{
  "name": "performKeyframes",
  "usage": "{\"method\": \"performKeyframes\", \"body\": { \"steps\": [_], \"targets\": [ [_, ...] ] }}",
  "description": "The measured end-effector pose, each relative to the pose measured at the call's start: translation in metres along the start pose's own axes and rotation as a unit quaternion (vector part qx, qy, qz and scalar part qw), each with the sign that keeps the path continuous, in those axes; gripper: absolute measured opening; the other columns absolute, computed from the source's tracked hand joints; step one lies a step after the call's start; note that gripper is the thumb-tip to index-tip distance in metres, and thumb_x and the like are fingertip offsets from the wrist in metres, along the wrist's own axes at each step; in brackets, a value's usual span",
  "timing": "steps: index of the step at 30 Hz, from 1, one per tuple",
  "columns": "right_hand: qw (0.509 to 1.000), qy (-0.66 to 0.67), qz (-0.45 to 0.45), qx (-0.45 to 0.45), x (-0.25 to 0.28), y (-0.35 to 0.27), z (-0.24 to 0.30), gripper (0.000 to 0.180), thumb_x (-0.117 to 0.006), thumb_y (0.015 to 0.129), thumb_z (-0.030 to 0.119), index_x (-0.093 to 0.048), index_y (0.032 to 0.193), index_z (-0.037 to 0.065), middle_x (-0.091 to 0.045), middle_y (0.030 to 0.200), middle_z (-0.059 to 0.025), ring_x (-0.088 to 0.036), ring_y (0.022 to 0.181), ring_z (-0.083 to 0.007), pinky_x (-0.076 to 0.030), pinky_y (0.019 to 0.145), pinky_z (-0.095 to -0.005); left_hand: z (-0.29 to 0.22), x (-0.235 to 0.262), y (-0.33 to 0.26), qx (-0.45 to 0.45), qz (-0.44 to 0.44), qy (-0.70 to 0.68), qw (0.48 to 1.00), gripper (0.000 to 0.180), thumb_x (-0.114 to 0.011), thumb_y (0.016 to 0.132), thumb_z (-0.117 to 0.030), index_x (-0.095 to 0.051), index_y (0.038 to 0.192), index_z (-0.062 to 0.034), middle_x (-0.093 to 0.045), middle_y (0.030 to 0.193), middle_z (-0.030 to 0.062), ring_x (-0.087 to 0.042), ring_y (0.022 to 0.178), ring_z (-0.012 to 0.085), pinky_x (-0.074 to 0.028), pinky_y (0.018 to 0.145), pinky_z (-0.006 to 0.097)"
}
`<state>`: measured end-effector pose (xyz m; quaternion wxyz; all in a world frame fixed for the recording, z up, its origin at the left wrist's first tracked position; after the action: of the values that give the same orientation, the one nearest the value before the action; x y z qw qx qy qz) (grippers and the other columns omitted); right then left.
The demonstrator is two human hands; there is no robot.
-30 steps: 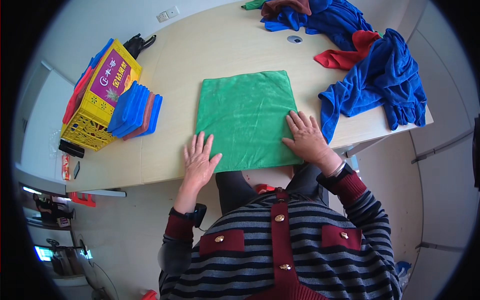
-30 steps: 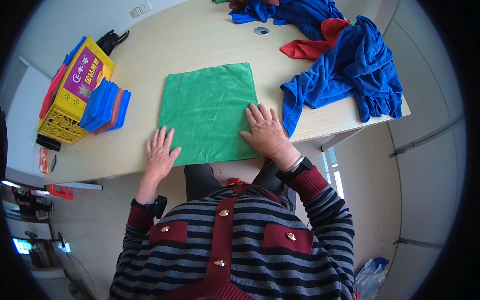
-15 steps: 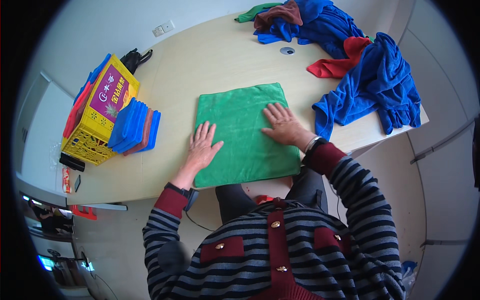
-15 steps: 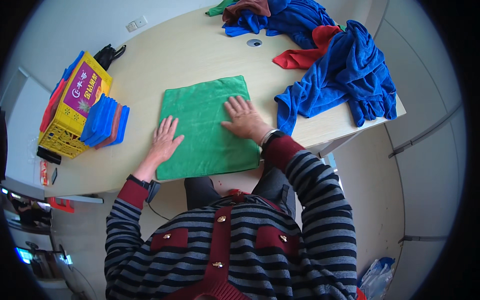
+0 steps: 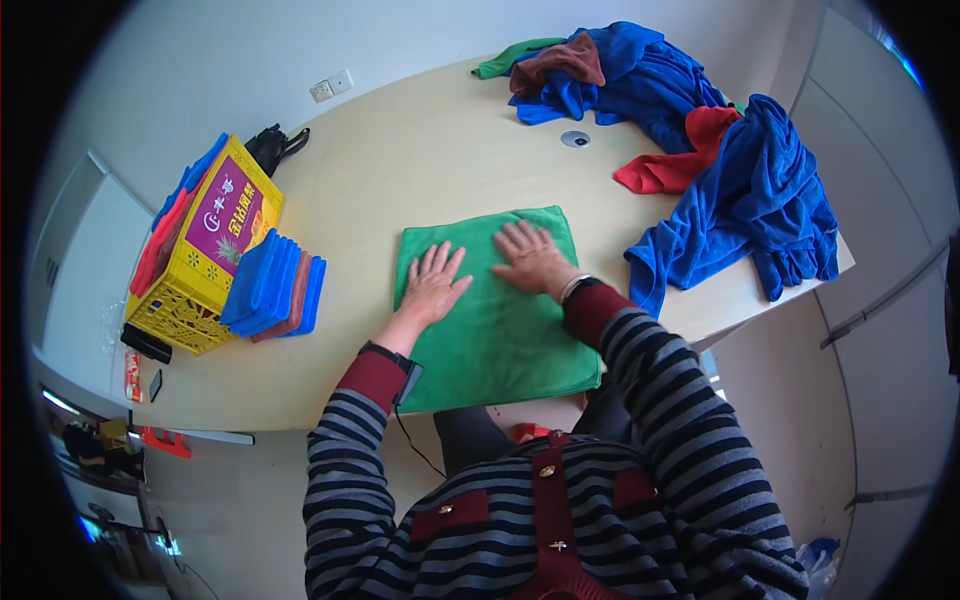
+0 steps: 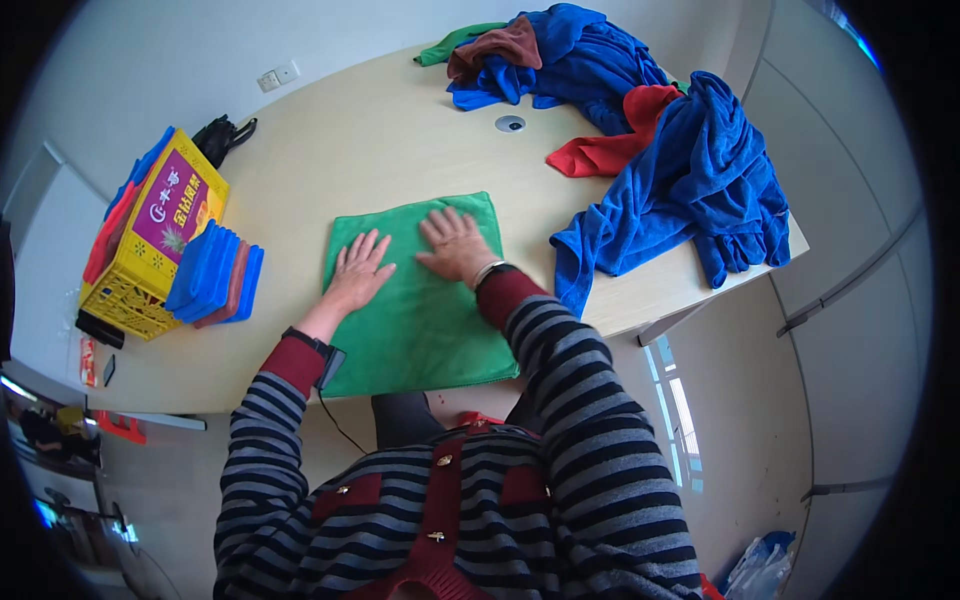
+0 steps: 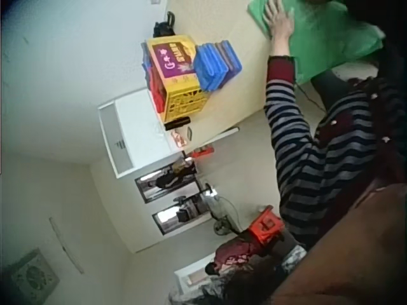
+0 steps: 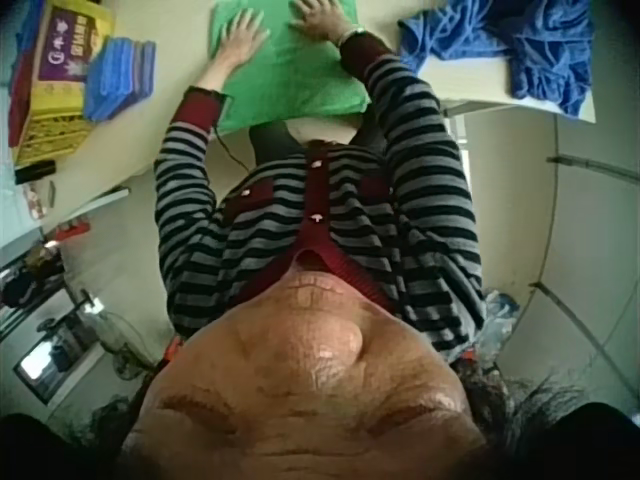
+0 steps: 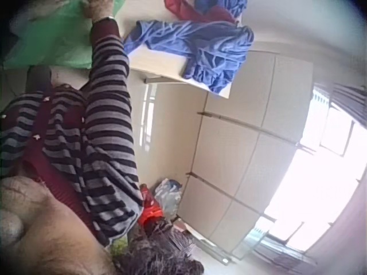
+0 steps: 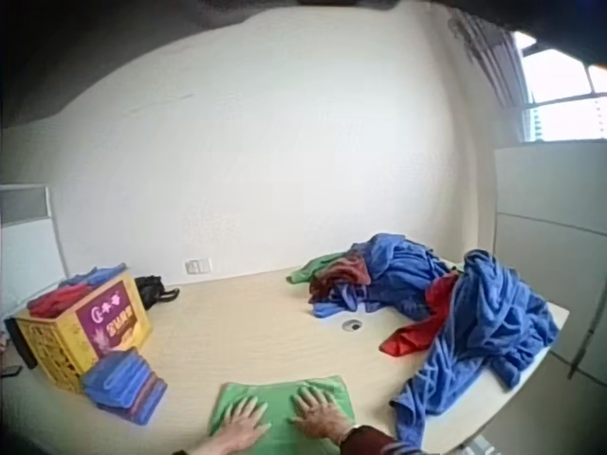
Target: Folding various colorful pieces of cloth on a table.
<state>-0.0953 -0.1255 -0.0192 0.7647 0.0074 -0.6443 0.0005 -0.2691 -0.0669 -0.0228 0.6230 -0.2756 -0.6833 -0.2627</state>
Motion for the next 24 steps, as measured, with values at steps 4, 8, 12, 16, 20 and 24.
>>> {"method": "performKeyframes", "body": {
  "steps": [4,8,12,16,20,24],
  "targets": [
    [0.998,-0.021,-0.033,-0.053,0.012,-0.003,-0.058,0.077,-0.037,0.099,0.061,-0.026,0.158,0.013,-0.019,0.166,-0.0109,-0.013,0.154,-0.0314,-0.014,0.122,-0.0529,0.041,0.006,-0.012,0.082,-0.007,-0.017,0.996,0.068,-0.039,0.102,-0.053,-0.026,0.158,-0.0168,-0.019,0.165,0.0118,-0.012,0.154,0.0294,-0.010,0.122,0.055],
    [0.985,-0.124,-0.059,-0.107,0.020,0.003,-0.057,0.077,-0.039,0.098,0.061,-0.028,0.157,0.012,-0.022,0.165,-0.0113,-0.015,0.153,-0.0336,-0.015,0.121,-0.0541,0.033,0.018,0.004,0.074,-0.057,0.085,0.992,0.066,-0.038,0.102,-0.052,-0.026,0.158,-0.0185,-0.017,0.166,0.0112,-0.012,0.154,0.0300,-0.011,0.121,0.057],
    [0.997,-0.064,-0.046,-0.028,0.005,0.023,0.001,0.074,-0.036,0.099,0.061,-0.028,0.158,0.015,-0.021,0.166,-0.0088,-0.015,0.153,-0.0331,-0.014,0.121,-0.0544,0.001,0.001,0.046,0.012,-0.046,0.039,0.998,0.065,-0.037,0.102,-0.053,-0.027,0.158,-0.0203,-0.017,0.166,0.0098,-0.013,0.153,0.0304,-0.011,0.121,0.057],
    [0.999,-0.010,-0.037,-0.022,0.004,0.027,-0.004,0.073,-0.036,0.099,0.060,-0.029,0.157,0.016,-0.023,0.165,-0.0093,-0.017,0.152,-0.0339,-0.015,0.121,-0.0539,0.017,-0.012,0.055,0.041,-0.044,-0.009,0.998,0.066,-0.039,0.100,-0.056,-0.030,0.157,-0.0222,-0.021,0.165,0.0081,-0.016,0.153,0.0298,-0.011,0.120,0.059],
    [0.996,-0.019,-0.066,-0.060,0.013,0.015,-0.056,0.073,-0.038,0.099,0.059,-0.031,0.156,0.015,-0.025,0.163,-0.0111,-0.020,0.151,-0.0347,-0.018,0.121,-0.0531,0.084,-0.003,0.029,0.145,-0.043,-0.007,0.989,0.067,-0.036,0.100,-0.058,-0.029,0.157,-0.0232,-0.018,0.166,0.0069,-0.013,0.153,0.0287,-0.011,0.119,0.061],
    [0.990,-0.028,-0.077,-0.110,0.023,-0.002,-0.097,0.071,-0.040,0.099,0.057,-0.033,0.155,0.013,-0.026,0.163,-0.0122,-0.022,0.150,-0.0355,-0.020,0.119,-0.0553,0.121,0.008,0.007,0.182,-0.035,-0.010,0.983,0.068,-0.038,0.100,-0.057,-0.028,0.157,-0.0208,-0.018,0.166,0.0086,-0.014,0.153,0.0298,-0.011,0.119,0.062]
  ]
}}
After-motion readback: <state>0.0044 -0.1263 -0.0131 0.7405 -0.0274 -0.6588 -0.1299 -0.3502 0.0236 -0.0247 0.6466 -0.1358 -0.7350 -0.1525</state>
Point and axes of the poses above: each hand's wrist, its own y-axis towards the middle knuckle, its own x-axis out of the back of the hand, z = x × y, the point moved 7 cm from there along y, towards the middle knuckle
